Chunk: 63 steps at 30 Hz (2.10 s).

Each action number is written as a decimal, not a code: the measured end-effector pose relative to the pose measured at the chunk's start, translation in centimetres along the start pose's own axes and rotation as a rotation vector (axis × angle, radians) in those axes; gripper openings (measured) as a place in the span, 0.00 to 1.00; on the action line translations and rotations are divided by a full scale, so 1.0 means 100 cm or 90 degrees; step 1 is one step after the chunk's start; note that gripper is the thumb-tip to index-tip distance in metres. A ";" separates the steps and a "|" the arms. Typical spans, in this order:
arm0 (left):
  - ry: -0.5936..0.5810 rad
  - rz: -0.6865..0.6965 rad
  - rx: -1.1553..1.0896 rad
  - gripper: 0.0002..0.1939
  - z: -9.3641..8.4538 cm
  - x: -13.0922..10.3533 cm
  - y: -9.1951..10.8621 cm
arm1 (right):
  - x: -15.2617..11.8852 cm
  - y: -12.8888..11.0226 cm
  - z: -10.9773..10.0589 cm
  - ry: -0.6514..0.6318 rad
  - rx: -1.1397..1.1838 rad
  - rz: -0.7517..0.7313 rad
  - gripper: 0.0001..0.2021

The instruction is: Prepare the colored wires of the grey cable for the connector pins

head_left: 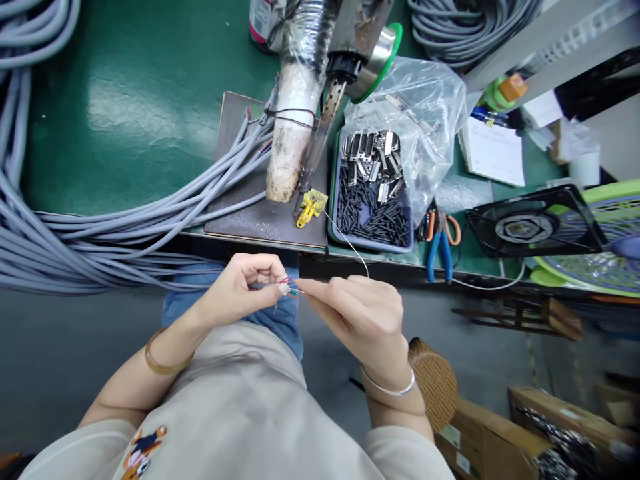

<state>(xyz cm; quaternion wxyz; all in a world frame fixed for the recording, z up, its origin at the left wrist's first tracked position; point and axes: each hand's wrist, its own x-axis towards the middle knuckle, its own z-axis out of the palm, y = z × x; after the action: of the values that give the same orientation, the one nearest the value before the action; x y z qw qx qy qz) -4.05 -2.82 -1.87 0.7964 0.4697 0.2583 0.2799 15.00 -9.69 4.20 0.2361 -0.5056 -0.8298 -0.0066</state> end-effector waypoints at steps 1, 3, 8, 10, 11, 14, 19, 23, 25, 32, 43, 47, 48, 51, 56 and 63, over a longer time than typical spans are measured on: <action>-0.003 -0.004 0.006 0.09 0.000 -0.001 0.000 | 0.001 0.000 0.003 -0.008 -0.004 -0.004 0.06; -0.010 -0.011 0.011 0.09 0.000 -0.001 0.001 | 0.002 0.000 0.006 -0.028 -0.002 -0.003 0.07; 0.022 -0.002 -0.001 0.10 0.003 -0.001 0.002 | -0.004 0.003 0.004 0.094 0.077 0.134 0.03; 0.048 -0.013 -0.025 0.12 0.003 0.001 0.001 | -0.007 0.004 0.003 0.197 0.098 0.231 0.05; 0.056 -0.025 -0.041 0.14 0.003 0.002 0.001 | -0.008 0.005 0.003 0.218 0.108 0.252 0.05; 0.067 -0.071 -0.086 0.15 0.000 0.004 0.000 | -0.007 0.007 0.007 0.168 0.146 0.207 0.06; 0.077 -0.109 -0.130 0.17 -0.002 0.007 0.003 | -0.002 0.007 0.017 0.121 0.180 0.178 0.05; 0.068 -0.111 -0.136 0.15 -0.001 0.007 0.003 | -0.002 0.007 0.019 0.093 0.191 0.161 0.06; 0.062 -0.110 -0.132 0.14 -0.001 0.007 0.003 | -0.001 0.008 0.019 0.076 0.207 0.145 0.07; 0.016 -0.086 -0.100 0.17 0.004 0.008 0.005 | 0.000 0.008 0.021 0.024 0.267 0.155 0.07; -0.055 -0.075 -0.036 0.16 0.000 0.006 0.004 | -0.003 0.021 0.025 -0.022 0.333 0.101 0.04; -0.067 -0.076 -0.028 0.16 0.002 0.006 0.006 | -0.003 0.023 0.023 -0.039 0.292 0.054 0.03; -0.061 -0.072 -0.014 0.16 0.003 0.006 0.006 | -0.002 0.024 0.022 -0.055 0.285 0.058 0.03; -0.024 -0.039 0.039 0.13 0.008 0.002 0.004 | -0.001 0.026 0.018 -0.111 0.302 0.087 0.05; 0.035 0.064 0.173 0.03 0.018 -0.002 -0.004 | 0.000 0.032 0.010 -0.187 0.393 0.154 0.05; 0.080 0.182 0.305 0.05 0.024 -0.004 -0.004 | 0.004 0.036 0.007 -0.252 0.506 0.233 0.07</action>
<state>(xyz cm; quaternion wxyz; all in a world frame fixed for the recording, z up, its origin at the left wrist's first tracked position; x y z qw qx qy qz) -2.62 -4.77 -1.14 0.5976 0.6580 0.2967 0.3491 17.64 -7.43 2.89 0.2460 -0.5054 -0.6946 0.4490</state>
